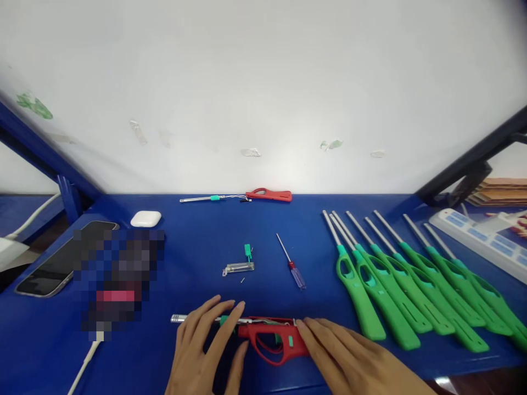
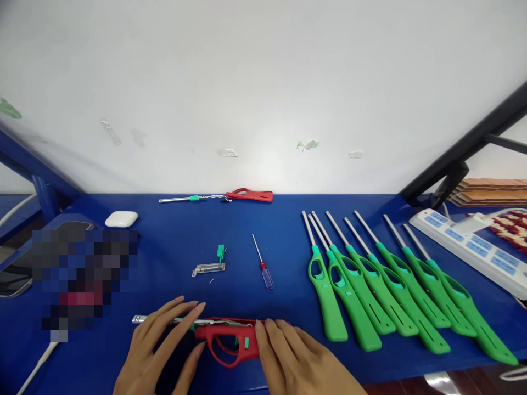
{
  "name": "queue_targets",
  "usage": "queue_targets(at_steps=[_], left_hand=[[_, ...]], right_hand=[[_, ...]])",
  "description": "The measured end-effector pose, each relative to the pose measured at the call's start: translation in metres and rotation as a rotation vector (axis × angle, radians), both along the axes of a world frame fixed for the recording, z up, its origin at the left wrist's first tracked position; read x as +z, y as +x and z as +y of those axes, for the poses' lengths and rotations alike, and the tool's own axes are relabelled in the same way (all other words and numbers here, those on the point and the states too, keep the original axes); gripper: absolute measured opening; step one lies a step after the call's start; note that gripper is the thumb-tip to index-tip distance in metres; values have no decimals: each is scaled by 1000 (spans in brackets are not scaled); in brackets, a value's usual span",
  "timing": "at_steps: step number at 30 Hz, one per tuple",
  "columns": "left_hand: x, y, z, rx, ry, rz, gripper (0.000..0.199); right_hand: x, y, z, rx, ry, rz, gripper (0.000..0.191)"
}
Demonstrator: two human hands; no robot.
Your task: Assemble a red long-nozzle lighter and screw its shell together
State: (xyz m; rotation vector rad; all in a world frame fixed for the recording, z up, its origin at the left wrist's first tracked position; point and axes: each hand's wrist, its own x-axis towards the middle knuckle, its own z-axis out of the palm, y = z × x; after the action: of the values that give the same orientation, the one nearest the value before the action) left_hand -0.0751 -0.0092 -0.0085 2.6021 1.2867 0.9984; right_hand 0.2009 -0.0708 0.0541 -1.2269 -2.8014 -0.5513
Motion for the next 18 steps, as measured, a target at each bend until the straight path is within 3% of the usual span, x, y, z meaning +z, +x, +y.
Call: queue_targets(at_steps=[5, 13, 18], left_hand=[[-3, -2, 3, -65, 59, 46, 43], [-6, -6, 9, -161, 99, 103, 43], [-8, -8, 10, -183, 86, 128, 40]], right_hand=[[-13, -2, -1, -49, 10, 67, 48], [-11, -4, 2, -98, 66, 115, 50], [-12, -4, 3, -112, 66, 133, 62]])
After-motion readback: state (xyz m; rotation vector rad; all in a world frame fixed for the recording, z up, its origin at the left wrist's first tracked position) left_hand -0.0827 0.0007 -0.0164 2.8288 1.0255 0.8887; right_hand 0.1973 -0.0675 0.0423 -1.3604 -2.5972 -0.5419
